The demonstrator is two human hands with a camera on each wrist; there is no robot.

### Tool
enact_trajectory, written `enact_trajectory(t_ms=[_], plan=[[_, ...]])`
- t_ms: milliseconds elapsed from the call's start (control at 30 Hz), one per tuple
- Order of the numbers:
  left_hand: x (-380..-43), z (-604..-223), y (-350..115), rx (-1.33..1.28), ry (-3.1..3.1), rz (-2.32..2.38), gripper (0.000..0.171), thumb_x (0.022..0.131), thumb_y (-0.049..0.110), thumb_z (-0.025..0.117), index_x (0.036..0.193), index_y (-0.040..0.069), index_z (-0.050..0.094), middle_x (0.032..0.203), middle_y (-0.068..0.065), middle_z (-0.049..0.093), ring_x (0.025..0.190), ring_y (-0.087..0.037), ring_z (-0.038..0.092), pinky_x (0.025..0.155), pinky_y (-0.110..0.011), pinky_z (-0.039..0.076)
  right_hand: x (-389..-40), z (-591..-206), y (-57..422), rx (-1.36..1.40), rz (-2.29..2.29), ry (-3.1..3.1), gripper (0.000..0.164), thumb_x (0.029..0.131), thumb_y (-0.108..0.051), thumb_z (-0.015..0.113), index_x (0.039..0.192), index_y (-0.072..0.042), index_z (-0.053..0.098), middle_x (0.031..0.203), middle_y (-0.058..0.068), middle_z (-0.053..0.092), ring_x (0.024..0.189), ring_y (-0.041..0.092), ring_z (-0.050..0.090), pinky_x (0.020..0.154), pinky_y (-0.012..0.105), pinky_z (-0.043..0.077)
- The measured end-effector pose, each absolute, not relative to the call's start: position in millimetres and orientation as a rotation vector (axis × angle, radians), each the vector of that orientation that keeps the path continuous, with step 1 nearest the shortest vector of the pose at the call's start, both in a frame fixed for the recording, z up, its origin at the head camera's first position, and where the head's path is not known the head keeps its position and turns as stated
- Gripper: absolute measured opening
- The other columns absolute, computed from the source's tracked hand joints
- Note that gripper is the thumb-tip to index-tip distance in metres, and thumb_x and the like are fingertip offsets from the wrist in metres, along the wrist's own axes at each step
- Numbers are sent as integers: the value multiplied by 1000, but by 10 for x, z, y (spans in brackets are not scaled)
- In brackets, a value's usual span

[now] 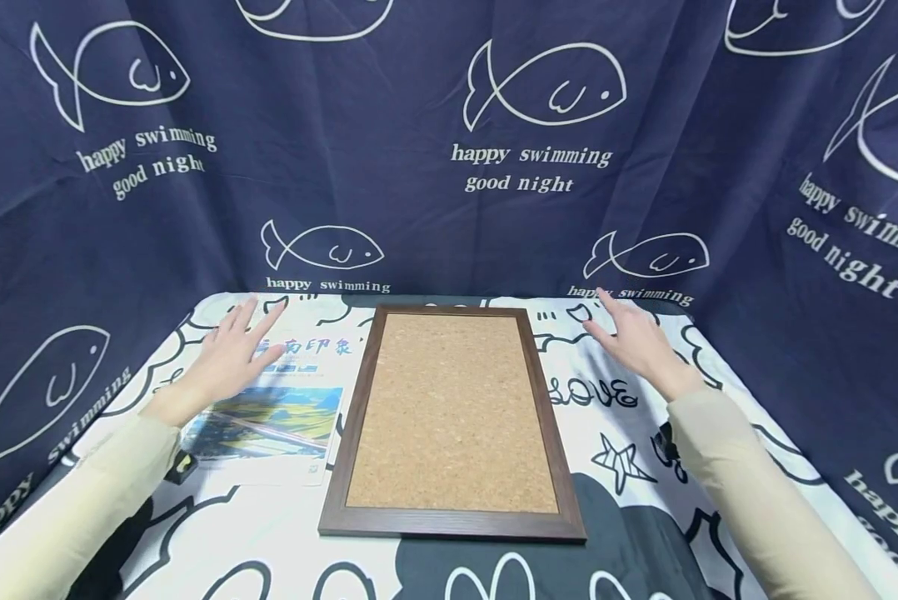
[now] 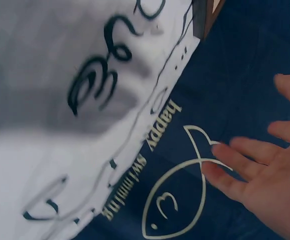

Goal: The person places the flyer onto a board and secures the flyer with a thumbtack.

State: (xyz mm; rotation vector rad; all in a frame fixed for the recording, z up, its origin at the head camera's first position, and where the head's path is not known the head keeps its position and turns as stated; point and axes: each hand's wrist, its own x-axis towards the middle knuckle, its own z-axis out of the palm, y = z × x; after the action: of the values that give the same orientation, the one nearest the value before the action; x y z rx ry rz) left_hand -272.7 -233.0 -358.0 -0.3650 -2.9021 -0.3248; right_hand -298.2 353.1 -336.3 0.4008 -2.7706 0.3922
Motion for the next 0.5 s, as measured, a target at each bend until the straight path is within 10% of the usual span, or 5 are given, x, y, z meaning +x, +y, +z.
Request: enact_trajectory(t_ms=[200,500], plan=[[-2407,-3618,-2566,-262,-2906,-356,66,97,32,52,149,-1,28,145,-36,31,127,-56,35,89,-71,39,-2989,-3527,3505,513,531,-2805,37,90,-17,65,118,8,62,94,25,72,75,30,70,71,40,53],[-2022,-3561,-2854,-22,-3285,-406,84,95,43,53,133,-27,27,122,-48,45,106,-57,53,82,-58,48,-3025,-3740,3521,496,593,-2919,26,84,-13,72,100,7,70,78,13,72,65,10,58,58,23,43]])
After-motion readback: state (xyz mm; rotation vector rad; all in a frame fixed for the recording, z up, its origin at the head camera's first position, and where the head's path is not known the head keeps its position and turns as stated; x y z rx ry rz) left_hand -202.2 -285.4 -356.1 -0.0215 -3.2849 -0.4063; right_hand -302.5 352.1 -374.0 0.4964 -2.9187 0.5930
